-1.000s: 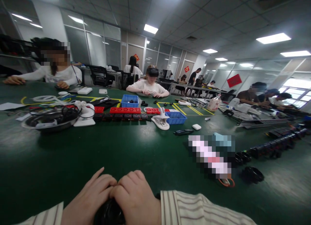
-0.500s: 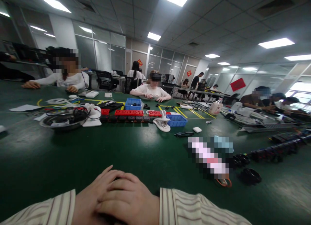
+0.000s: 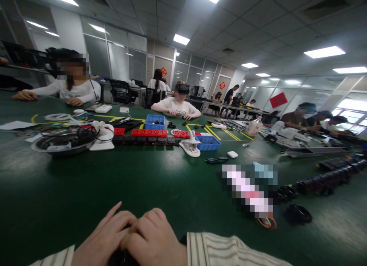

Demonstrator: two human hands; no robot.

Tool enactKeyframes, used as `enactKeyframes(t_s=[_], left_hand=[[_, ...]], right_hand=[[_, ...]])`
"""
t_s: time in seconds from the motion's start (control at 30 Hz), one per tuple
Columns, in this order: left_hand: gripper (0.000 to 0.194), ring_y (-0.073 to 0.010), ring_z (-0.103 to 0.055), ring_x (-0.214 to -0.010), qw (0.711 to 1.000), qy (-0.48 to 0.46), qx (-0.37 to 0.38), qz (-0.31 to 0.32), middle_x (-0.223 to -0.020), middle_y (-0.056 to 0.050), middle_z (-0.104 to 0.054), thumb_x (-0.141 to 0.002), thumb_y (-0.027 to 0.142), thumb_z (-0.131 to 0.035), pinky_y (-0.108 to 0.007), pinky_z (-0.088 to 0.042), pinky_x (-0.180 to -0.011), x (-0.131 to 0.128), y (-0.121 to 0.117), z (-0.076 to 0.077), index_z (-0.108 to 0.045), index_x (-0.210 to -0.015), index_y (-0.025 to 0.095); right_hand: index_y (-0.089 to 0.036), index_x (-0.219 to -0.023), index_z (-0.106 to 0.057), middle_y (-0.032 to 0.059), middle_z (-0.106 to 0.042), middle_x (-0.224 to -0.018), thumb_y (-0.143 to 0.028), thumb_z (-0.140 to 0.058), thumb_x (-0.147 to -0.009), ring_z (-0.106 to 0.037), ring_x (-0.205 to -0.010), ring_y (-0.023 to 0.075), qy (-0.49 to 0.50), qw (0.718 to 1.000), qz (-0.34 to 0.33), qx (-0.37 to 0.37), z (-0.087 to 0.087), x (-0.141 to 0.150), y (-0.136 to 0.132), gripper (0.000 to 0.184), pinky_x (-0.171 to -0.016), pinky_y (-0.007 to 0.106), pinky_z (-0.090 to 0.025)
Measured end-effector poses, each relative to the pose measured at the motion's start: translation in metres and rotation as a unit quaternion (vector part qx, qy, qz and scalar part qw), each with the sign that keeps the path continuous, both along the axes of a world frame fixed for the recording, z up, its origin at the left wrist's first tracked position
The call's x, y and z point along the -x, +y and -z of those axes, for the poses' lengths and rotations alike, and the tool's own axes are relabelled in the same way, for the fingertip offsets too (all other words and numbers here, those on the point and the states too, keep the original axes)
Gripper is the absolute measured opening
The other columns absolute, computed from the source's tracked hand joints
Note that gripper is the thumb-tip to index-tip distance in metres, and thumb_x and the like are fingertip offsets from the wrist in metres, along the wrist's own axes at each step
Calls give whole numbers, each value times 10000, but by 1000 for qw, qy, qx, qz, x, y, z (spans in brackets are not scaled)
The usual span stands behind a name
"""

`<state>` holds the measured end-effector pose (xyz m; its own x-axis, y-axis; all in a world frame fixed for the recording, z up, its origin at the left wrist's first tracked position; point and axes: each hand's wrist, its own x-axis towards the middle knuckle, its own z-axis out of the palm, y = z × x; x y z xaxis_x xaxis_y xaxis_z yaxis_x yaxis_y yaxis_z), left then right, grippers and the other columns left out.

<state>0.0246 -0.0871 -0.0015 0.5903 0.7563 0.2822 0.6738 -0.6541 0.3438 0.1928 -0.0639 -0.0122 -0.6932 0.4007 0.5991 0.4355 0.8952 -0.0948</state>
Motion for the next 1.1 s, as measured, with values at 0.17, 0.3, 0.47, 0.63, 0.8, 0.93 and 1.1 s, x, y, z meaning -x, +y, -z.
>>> enactKeyframes(t_s=[0.17,0.3,0.47,0.63,0.8,0.93,1.1], left_hand=[[426,-232,-572,-920,999,-4,32,42,-998,-10,-614,-585,431,-692,-405,-393,-997,-6,4,-15,-653,-978,274],[596,-264,-575,-1004,997,-36,55,42,-1127,-42,-602,-612,516,-661,-387,-434,-965,-4,5,-15,-571,-1145,265],[708,-275,-544,-1115,998,-42,-50,16,-1211,-47,-590,-615,630,-636,-484,-225,-1099,3,2,8,-472,-1210,284],[889,-339,-504,-1143,995,-49,-82,-37,-1217,-122,-567,-610,832,-474,-579,-200,-1071,8,-5,34,-422,-1259,226],[758,-324,-570,-983,998,-17,-33,-41,-1075,-97,-617,-602,809,-509,-620,-266,-1015,8,-5,25,-575,-1111,253],[555,-289,-581,-889,999,-1,-11,-33,-956,-59,-633,-573,672,-625,-618,-291,-1001,4,-1,9,-643,-957,272],[423,-259,-587,-882,999,-14,-14,-34,-905,-35,-644,-611,575,-637,-530,-319,-1020,-6,-4,-1,-671,-898,267]], right_hand=[[-247,-972,-529,-65,-632,-980,-408,-402,-948,-526,-928,137,-14,986,-164,-34,-12,-12,7,206,-786,322,-388],[-241,-1032,-526,-57,-615,-1090,-364,-244,-1006,-472,-1118,113,-19,971,-224,-78,-18,-14,7,308,-975,332,-328],[-221,-1148,-451,23,-564,-1115,-409,-244,-977,-485,-1093,137,111,988,-110,-5,-26,-9,-8,328,-963,306,-364],[-218,-1152,-450,38,-551,-985,-767,-368,-788,-529,-862,167,155,985,12,70,-16,-8,-14,664,-777,306,-422],[-209,-949,-516,11,-555,-817,-889,-333,-656,-513,-688,154,60,995,55,48,-2,-4,-7,762,-650,306,-394],[-208,-934,-506,10,-589,-833,-777,-327,-793,-521,-715,158,-56,998,4,19,-8,-5,-2,613,-624,299,-383],[-205,-1033,-496,1,-612,-918,-551,-362,-912,-538,-789,154,-93,991,-97,13,-24,-14,1,390,-632,276,-410]])
